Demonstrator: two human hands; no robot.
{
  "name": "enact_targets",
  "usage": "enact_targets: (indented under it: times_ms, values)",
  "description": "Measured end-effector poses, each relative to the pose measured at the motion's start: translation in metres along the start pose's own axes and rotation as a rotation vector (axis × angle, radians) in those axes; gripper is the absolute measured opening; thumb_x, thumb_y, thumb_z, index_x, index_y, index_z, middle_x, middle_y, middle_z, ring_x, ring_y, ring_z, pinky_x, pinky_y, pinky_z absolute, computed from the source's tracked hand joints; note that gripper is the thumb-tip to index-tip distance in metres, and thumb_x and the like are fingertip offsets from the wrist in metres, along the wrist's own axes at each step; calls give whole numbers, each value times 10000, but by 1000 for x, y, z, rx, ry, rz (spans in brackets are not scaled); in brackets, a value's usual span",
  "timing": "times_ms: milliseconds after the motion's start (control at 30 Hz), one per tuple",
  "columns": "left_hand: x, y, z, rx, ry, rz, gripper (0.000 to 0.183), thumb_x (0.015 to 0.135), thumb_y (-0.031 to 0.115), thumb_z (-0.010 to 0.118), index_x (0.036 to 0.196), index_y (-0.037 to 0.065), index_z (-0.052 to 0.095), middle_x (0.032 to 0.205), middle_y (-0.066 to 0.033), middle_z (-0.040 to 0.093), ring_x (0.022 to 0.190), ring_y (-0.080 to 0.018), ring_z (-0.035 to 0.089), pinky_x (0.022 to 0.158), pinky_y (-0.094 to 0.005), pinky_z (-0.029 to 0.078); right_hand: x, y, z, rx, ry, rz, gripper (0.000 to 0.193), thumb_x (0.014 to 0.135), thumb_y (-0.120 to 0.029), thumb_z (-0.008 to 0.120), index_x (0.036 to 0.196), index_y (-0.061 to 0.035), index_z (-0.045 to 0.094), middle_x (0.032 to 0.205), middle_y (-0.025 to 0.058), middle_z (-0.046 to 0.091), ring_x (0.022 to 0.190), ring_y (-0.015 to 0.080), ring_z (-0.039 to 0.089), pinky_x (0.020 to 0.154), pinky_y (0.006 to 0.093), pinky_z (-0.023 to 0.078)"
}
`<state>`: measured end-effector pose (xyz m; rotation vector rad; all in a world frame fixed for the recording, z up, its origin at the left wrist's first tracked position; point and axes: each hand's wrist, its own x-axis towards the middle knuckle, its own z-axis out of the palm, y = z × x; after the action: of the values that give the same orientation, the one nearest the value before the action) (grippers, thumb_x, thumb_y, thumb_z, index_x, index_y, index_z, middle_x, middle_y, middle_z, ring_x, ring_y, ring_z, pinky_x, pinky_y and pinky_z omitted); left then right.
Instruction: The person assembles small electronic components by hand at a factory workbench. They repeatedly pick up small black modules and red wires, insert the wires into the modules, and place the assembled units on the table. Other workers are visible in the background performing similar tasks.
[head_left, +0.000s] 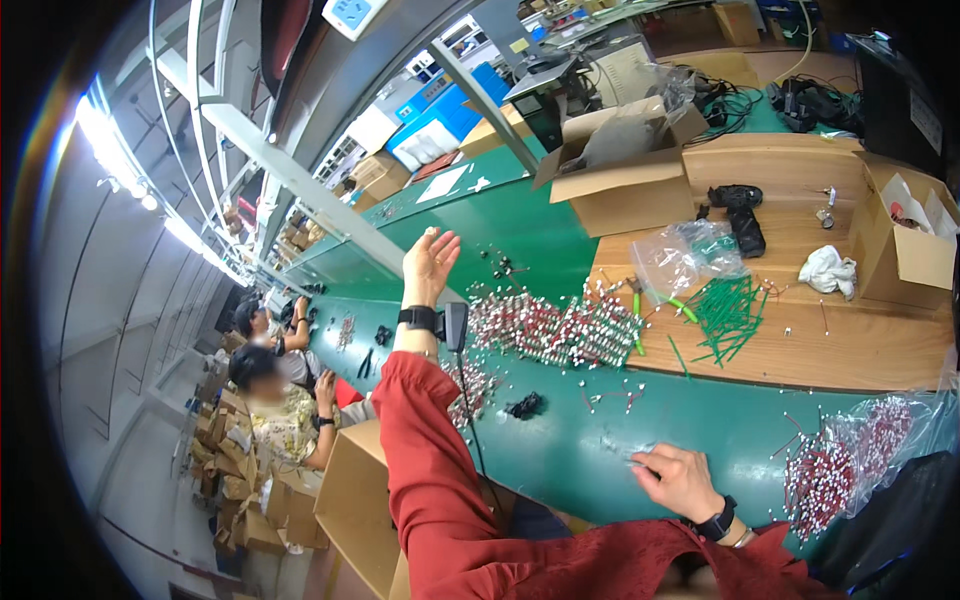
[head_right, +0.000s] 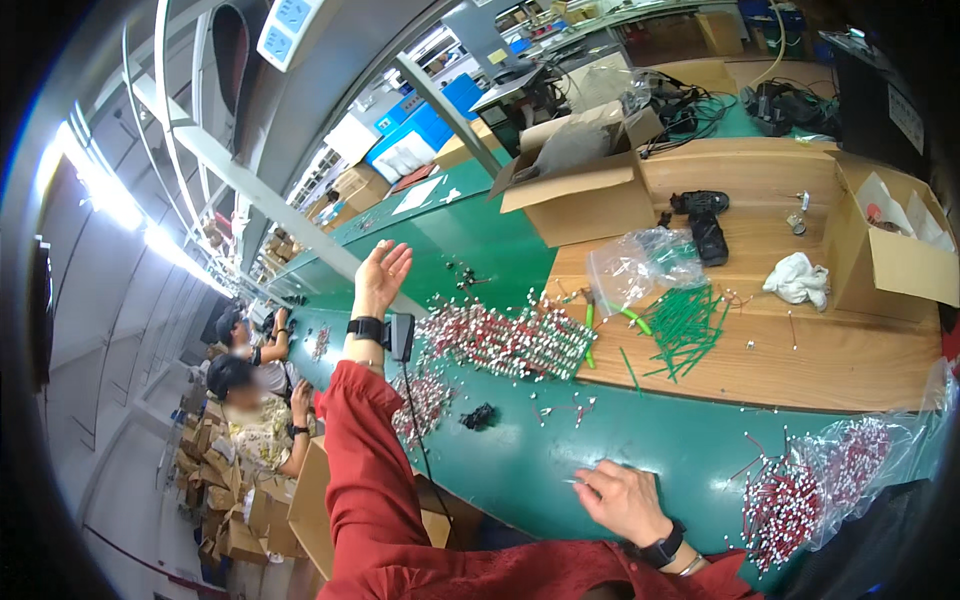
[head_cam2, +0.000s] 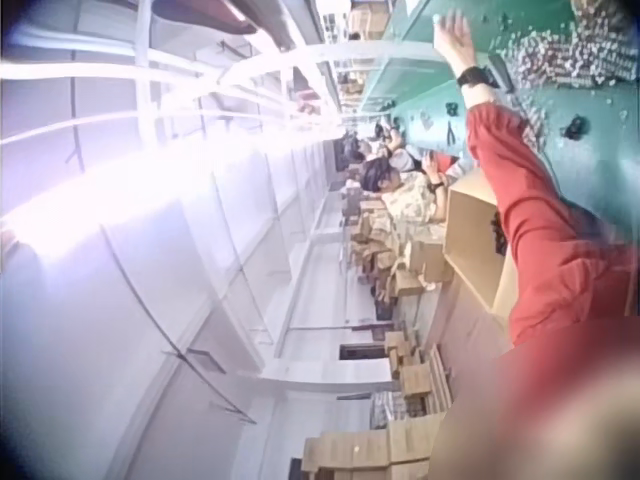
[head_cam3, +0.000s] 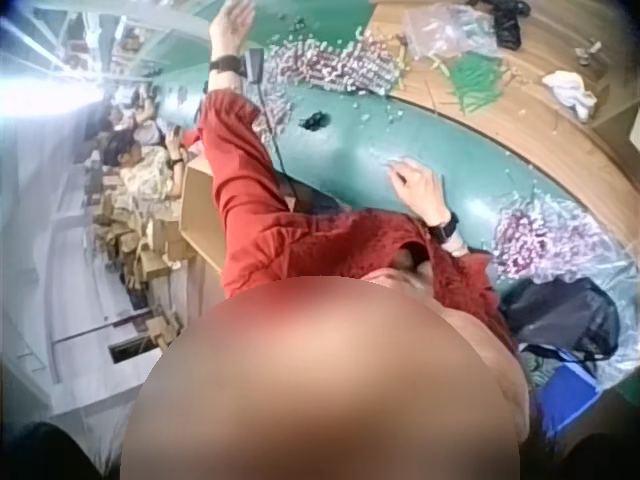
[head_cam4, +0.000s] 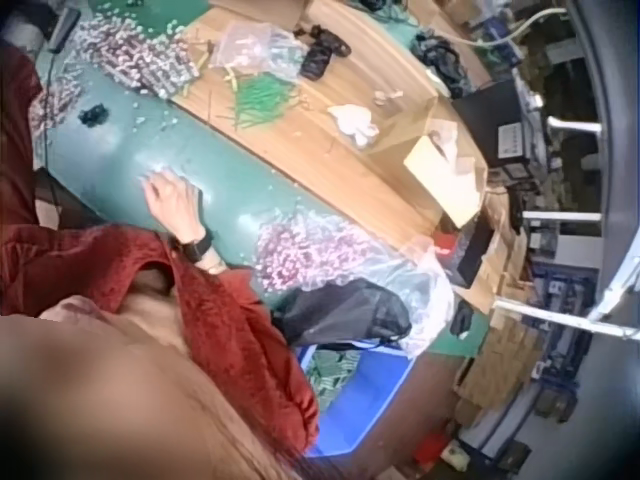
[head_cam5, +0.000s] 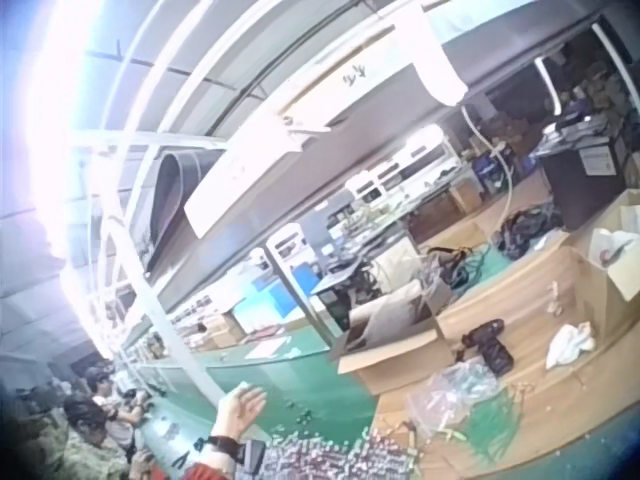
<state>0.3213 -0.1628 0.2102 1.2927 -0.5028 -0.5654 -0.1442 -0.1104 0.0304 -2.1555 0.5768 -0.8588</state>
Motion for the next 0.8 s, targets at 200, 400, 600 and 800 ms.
enact_targets:
  times_ms: [200,400,600,800]
  values:
    - [-123,18,-58,529,-46,192,269,896,151,604,1111,-11,602,951,-103,668,809,-175,663,713,-293,538,-2,-2,2,-37,-4,-29,119,780,-198,689,862,-116,715,716,42,597,599,269,615,523,374,489]
    - [-205,-56,-142,1006,173,380,305,799,123,686,1072,-3,638,937,-120,694,791,-137,644,739,-273,513,-2,-3,4,-62,10,-73,118,777,-190,689,864,-114,714,718,52,606,597,272,609,527,379,476]
    - [-254,-141,-150,1524,232,103,840,738,409,743,1411,124,329,1249,-298,451,1139,-444,479,945,-475,418,-3,0,5,-110,-35,-76,130,773,-183,687,868,-97,711,736,63,613,630,279,615,555,387,478]
    - [-231,-162,-131,1656,324,-57,882,768,487,683,1466,198,228,1409,-285,293,1168,-497,434,956,-530,401,-3,4,10,-182,-73,-70,121,769,-181,686,853,-96,708,728,66,608,637,281,615,561,391,478]
